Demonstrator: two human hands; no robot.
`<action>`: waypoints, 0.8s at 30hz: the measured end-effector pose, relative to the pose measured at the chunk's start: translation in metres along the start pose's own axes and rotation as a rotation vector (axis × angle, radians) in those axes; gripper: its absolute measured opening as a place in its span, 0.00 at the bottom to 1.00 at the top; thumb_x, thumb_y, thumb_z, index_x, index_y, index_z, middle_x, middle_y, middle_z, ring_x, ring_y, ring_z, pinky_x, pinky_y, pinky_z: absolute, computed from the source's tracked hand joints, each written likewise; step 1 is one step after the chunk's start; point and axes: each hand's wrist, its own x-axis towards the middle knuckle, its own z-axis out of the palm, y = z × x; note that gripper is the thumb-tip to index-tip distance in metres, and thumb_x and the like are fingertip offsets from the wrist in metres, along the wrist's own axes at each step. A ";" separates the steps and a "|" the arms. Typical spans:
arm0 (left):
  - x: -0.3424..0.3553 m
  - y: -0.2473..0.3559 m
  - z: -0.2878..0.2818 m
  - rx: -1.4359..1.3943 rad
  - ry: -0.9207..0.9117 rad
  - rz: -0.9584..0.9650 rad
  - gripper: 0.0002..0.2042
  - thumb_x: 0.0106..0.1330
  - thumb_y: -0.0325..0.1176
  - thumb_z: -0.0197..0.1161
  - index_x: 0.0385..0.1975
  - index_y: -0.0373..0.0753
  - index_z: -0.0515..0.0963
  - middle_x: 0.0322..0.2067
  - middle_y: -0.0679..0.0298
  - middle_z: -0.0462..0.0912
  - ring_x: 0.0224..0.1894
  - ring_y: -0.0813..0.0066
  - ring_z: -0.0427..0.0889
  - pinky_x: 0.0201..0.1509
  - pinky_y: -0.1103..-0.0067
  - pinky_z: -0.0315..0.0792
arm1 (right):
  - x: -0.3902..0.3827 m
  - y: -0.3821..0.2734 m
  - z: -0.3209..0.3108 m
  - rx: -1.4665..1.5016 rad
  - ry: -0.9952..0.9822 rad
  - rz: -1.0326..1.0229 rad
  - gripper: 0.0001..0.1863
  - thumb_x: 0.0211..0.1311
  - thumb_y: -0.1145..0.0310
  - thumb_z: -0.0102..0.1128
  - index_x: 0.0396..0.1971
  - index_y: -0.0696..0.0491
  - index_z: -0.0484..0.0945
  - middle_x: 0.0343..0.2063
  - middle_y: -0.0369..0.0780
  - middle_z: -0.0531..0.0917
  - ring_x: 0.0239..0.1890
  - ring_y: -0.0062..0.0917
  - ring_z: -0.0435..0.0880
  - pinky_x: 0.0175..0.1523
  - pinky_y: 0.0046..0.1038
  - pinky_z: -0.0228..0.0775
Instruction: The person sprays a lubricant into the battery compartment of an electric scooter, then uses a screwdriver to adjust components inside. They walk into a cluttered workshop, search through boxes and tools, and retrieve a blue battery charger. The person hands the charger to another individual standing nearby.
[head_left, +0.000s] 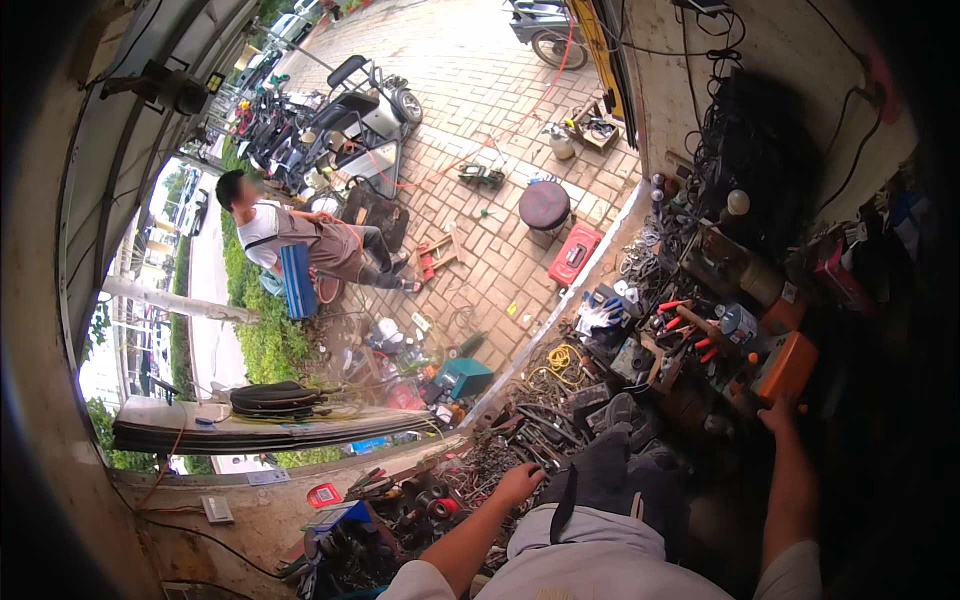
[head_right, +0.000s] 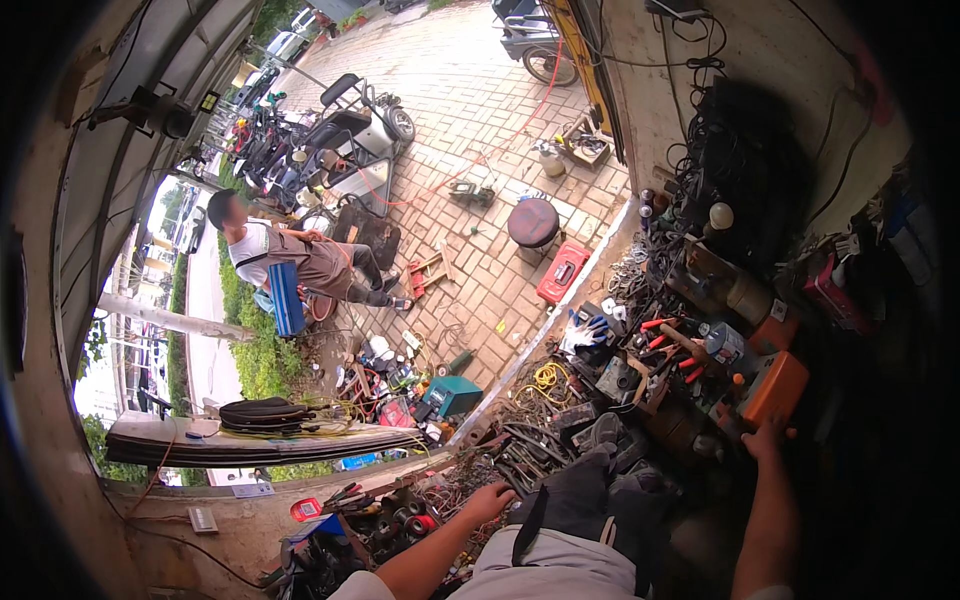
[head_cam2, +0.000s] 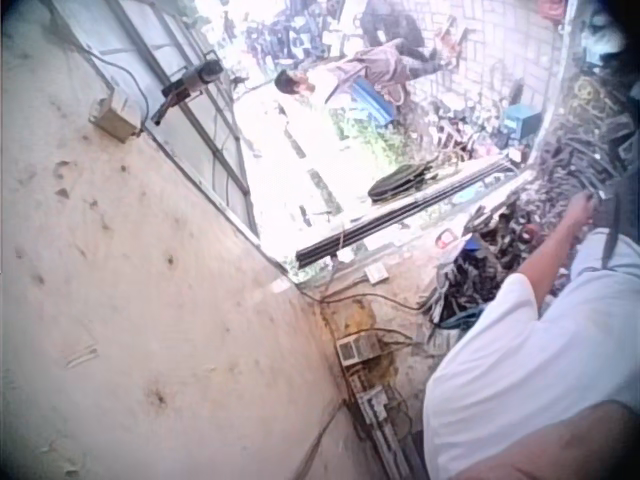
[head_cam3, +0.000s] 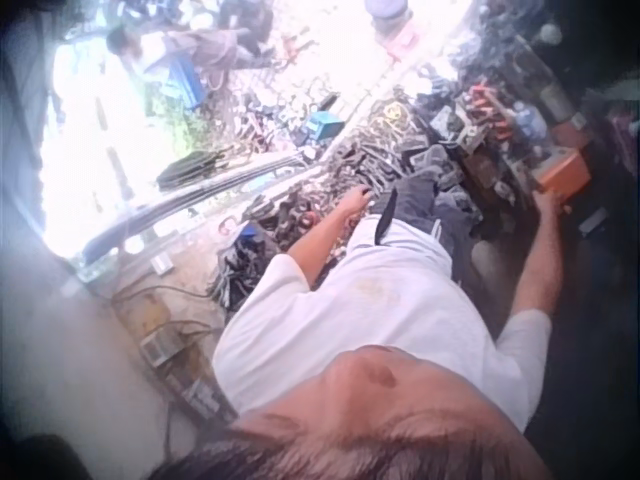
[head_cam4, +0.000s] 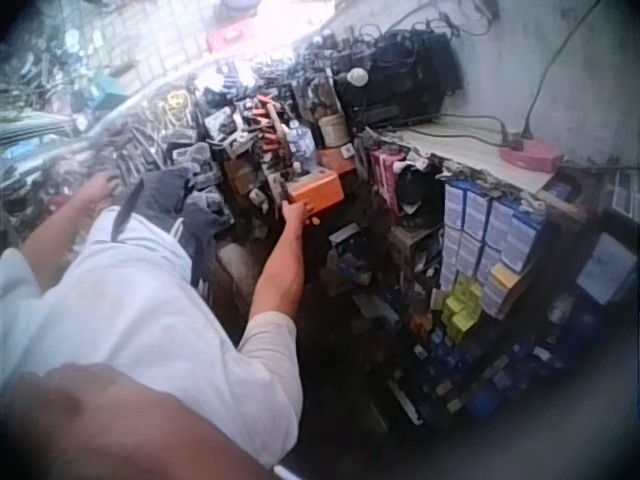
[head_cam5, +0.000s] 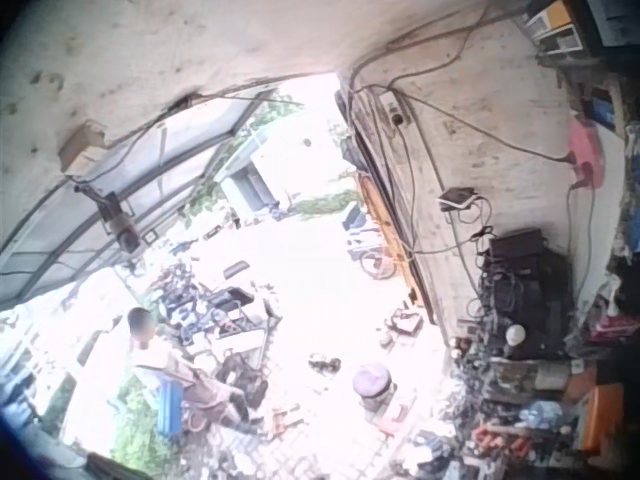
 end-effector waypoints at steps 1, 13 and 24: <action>0.001 0.005 -0.004 -0.013 0.011 -0.002 0.21 0.65 0.47 0.56 0.48 0.36 0.79 0.45 0.48 0.82 0.49 0.50 0.80 0.54 0.65 0.72 | 0.000 0.000 -0.001 0.011 -0.021 0.000 0.50 0.50 0.63 0.70 0.70 0.58 0.49 0.72 0.51 0.42 0.74 0.42 0.44 0.75 0.37 0.44; -0.009 0.050 0.011 -0.119 0.087 -0.045 0.20 0.64 0.46 0.58 0.48 0.38 0.79 0.43 0.49 0.83 0.47 0.52 0.81 0.53 0.67 0.72 | 0.006 0.023 -0.005 -0.104 -0.061 -0.094 0.53 0.48 0.60 0.73 0.70 0.57 0.48 0.72 0.52 0.41 0.74 0.42 0.41 0.75 0.37 0.42; -0.075 0.010 0.072 -0.285 0.236 -0.166 0.19 0.64 0.43 0.59 0.47 0.35 0.79 0.42 0.51 0.83 0.46 0.57 0.82 0.52 0.70 0.72 | 0.015 0.021 -0.006 -0.195 -0.068 -0.109 0.59 0.45 0.56 0.74 0.71 0.58 0.44 0.72 0.54 0.37 0.74 0.43 0.43 0.72 0.34 0.51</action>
